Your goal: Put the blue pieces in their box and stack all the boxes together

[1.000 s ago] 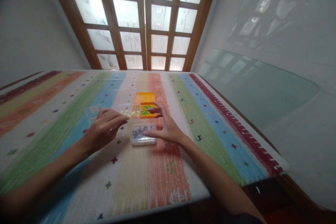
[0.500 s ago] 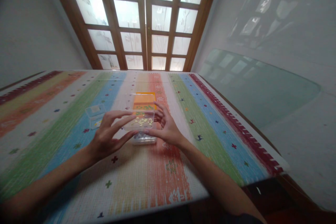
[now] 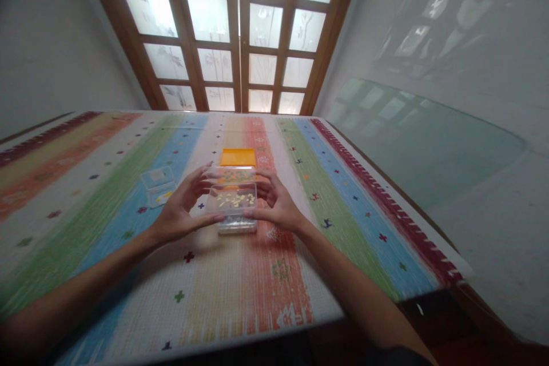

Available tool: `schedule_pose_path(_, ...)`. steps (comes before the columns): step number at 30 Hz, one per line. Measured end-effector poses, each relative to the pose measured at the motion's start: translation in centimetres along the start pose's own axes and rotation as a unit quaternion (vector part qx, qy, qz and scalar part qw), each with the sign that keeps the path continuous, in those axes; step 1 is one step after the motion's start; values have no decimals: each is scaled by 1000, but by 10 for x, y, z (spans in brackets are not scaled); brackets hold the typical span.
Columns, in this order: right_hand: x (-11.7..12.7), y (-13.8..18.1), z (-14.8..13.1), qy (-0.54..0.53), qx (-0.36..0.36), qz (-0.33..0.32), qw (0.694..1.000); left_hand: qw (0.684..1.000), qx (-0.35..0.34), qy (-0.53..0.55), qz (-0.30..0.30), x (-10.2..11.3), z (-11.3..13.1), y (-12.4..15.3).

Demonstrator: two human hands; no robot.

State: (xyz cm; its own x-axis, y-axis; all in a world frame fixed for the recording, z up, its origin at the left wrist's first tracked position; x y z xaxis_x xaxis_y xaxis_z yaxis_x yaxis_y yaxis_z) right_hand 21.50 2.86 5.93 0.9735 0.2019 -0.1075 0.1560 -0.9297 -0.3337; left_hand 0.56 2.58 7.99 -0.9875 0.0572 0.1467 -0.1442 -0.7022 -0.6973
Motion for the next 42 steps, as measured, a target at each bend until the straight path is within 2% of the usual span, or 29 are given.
schedule_pose_path(11,0,-3,-2,31,29,0,999,999,3,24,28,1,6,-2)
schedule_pose_path(18,-1,-4,-3,12,33,-10,999,999,-5,14,43,2,6,0)
schedule_pose_path(23,0,-2,-4,63,12,-11,998,999,-12,1,44,2,8,-1)
schedule_pose_path(29,3,-1,-7,73,36,5,997,997,-49,-39,40,3,13,-2)
schedule_pose_path(35,2,0,-9,73,60,-10,995,995,-79,-59,27,1,15,0)
schedule_pose_path(38,4,1,-10,113,80,-22,990,993,-92,-65,25,0,18,0)
schedule_pose_path(42,10,3,-7,222,102,-27,969,989,-102,-111,4,-1,19,-1)
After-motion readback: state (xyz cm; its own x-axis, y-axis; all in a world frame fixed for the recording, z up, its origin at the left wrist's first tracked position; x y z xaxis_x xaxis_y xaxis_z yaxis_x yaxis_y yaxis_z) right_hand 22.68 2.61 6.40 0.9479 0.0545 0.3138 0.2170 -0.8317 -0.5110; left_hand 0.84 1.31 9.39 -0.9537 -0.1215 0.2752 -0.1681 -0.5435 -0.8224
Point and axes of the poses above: each hand's wrist, its own y-axis away from the middle knuckle, its own x-axis out of the back of the hand, z = x × y, the point moved 6 cm from there along -y, towards the middle knuckle, and after that the axes turned 15 degrees about z, right-handed, at the moved point
